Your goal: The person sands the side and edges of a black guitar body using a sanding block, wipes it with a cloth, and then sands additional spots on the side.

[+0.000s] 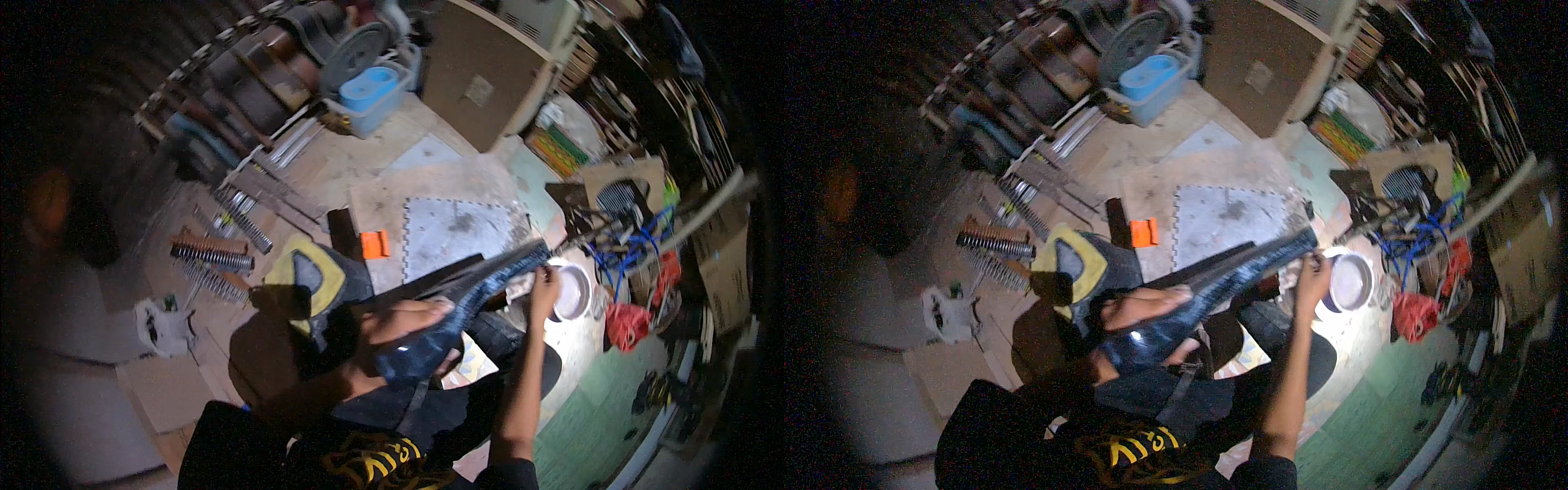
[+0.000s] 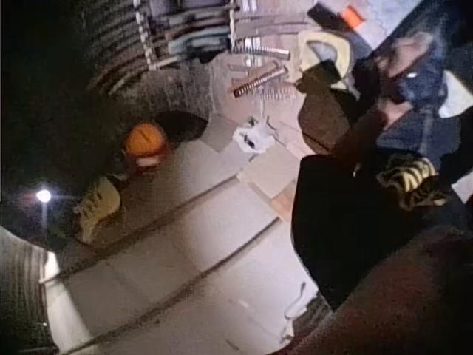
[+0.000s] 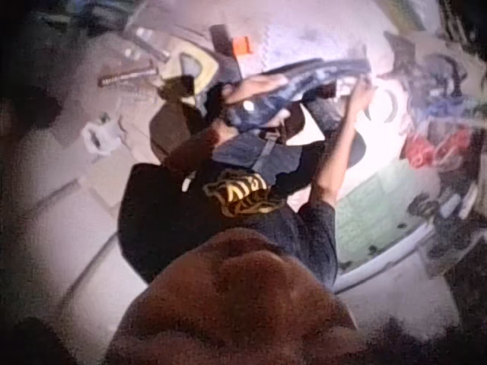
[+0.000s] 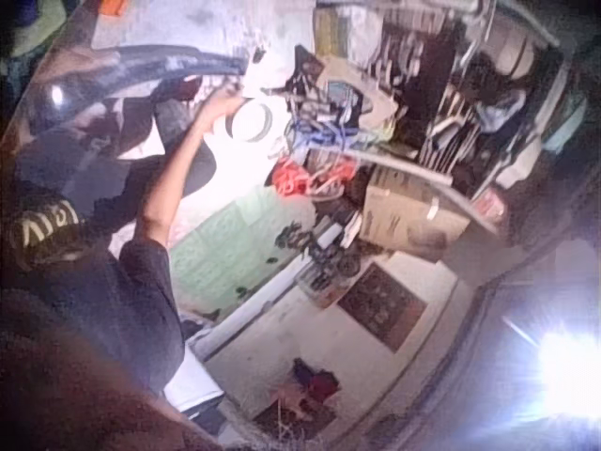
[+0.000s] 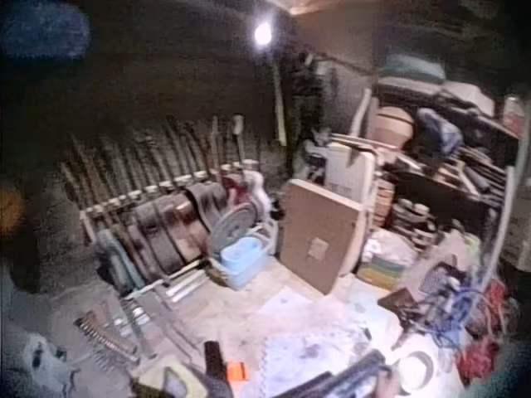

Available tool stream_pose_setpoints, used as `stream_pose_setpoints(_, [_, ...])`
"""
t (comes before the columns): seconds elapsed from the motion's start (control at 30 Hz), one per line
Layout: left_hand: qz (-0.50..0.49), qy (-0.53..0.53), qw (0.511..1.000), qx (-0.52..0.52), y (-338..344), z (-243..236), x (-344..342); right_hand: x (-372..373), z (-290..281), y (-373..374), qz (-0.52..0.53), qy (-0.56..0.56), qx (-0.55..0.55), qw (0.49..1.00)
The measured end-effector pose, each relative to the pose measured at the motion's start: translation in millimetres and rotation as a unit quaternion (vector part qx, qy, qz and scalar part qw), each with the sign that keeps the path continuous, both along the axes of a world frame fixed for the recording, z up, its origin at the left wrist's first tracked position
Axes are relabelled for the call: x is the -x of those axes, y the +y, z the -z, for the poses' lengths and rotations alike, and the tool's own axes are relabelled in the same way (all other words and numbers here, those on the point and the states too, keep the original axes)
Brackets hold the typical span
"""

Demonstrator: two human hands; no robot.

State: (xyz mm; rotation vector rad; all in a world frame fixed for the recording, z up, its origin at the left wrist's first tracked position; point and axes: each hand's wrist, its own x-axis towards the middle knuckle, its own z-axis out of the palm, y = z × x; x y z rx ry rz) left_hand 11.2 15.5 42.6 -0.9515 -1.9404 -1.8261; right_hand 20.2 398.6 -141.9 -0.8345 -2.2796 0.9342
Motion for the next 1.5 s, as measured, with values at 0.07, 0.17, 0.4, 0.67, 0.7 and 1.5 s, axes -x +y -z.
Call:
stream_pose_setpoints(0.07, [-0.004, -0.010, 1.000, -0.006, -9, 4, -6, 44, -113, -52, -0.082, 0.081, 0.031, 0.993])
stream_pose_setpoints(0.17, [-0.005, -0.009, 1.000, -0.014, -18, 4, -13, 81, -251, -127, -0.164, 0.140, 0.027, 0.976])
stream_pose_setpoints(0.4, [0.014, 0.009, 1.000, -0.003, -21, 17, -32, 162, -258, -343, -0.759, -0.152, -0.081, 0.628])
stream_pose_setpoints(0.67, [0.096, -0.017, 0.993, 0.070, -47, 19, -24, 158, -143, -420, -0.797, -0.251, -0.290, 0.466])
stream_pose_setpoints(0.7, [0.076, -0.004, 0.997, 0.031, -40, 22, -23, 160, -129, -412, -0.802, -0.201, -0.264, 0.497])
stream_pose_setpoints(1.5, [0.015, -0.110, 0.994, 0.005, 20, 25, -30, -69, -295, -275, -0.557, 0.006, -0.177, 0.811])
